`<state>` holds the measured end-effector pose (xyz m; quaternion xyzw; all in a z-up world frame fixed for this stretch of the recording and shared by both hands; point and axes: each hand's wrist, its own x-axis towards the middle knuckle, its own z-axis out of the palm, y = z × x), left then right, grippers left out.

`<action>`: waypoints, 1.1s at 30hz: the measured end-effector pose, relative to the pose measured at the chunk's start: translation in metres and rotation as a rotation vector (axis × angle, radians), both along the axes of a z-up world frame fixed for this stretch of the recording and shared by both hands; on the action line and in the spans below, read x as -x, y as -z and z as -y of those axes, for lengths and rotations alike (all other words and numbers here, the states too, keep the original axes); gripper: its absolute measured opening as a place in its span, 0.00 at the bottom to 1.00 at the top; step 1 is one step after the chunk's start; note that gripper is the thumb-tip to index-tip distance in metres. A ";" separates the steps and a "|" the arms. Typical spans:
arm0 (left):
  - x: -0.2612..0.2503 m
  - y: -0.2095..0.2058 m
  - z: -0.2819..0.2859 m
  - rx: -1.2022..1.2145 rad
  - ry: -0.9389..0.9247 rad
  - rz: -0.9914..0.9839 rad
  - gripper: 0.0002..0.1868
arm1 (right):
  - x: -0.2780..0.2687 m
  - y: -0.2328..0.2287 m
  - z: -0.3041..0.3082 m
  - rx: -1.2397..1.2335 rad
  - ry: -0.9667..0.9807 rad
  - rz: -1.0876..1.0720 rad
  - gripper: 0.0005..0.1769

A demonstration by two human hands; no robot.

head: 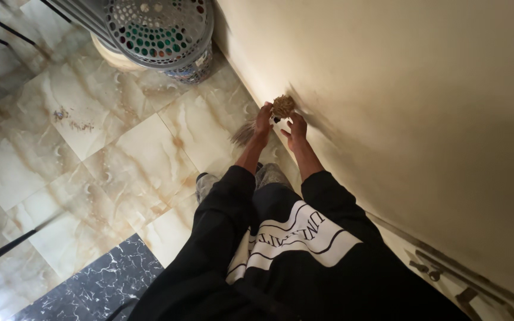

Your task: The person cleans a traditional short broom by repeatedly striking the straw bristles against a wall and a pillar, then places a decorative base in the corner and strikes the broom against it.

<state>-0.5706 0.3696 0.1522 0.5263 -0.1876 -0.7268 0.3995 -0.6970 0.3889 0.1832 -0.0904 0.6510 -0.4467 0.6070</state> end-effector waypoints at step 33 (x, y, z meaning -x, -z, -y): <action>-0.254 -0.102 -0.168 -0.120 -0.761 -0.072 0.20 | -0.236 -0.180 -0.127 0.130 -0.637 0.552 0.18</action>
